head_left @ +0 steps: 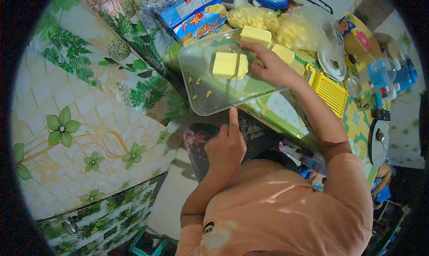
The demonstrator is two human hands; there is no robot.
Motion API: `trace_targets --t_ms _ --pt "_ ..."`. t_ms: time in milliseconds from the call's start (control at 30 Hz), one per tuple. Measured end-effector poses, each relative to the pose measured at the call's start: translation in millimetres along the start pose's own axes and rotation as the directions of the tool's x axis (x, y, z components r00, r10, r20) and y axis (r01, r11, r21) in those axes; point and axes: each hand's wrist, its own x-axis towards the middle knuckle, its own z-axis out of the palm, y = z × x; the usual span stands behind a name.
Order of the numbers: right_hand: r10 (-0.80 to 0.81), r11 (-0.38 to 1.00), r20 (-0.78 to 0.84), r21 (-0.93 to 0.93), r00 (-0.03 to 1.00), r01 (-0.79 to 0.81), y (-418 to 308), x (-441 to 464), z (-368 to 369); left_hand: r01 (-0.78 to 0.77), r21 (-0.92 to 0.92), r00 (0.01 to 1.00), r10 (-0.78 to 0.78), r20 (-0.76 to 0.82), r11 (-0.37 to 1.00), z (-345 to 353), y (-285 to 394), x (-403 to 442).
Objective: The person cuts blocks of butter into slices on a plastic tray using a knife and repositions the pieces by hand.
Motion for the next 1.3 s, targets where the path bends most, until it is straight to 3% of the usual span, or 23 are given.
trace_targets --t_ms 367,633,867,1133,1300 --pt "-0.1 0.985 -0.041 -0.143 0.994 0.093 -3.1 1.5 0.0 0.025 0.028 0.999 -0.027 0.04 0.999 2.5 0.8 -2.4" --pt "-0.067 0.988 -0.048 -0.144 0.997 0.059 -5.9 0.2 -0.1 0.081 0.009 0.986 -0.082 0.142 0.997 -3.4 5.1 0.4" --pt "-0.095 0.972 -0.037 -0.217 0.995 0.084 3.0 2.4 1.3 0.058 0.018 0.99 -0.06 0.125 0.998 0.0 4.1 -0.4" --pt "-0.056 0.983 -0.05 -0.18 0.997 0.047 -2.1 1.8 1.1 0.0 0.062 0.996 -0.006 0.094 0.998 0.4 2.4 0.7" --pt "-0.044 0.979 -0.046 -0.203 0.998 0.034 -1.4 2.1 1.2 0.047 0.025 0.986 -0.051 0.158 0.999 2.4 0.9 -1.2"
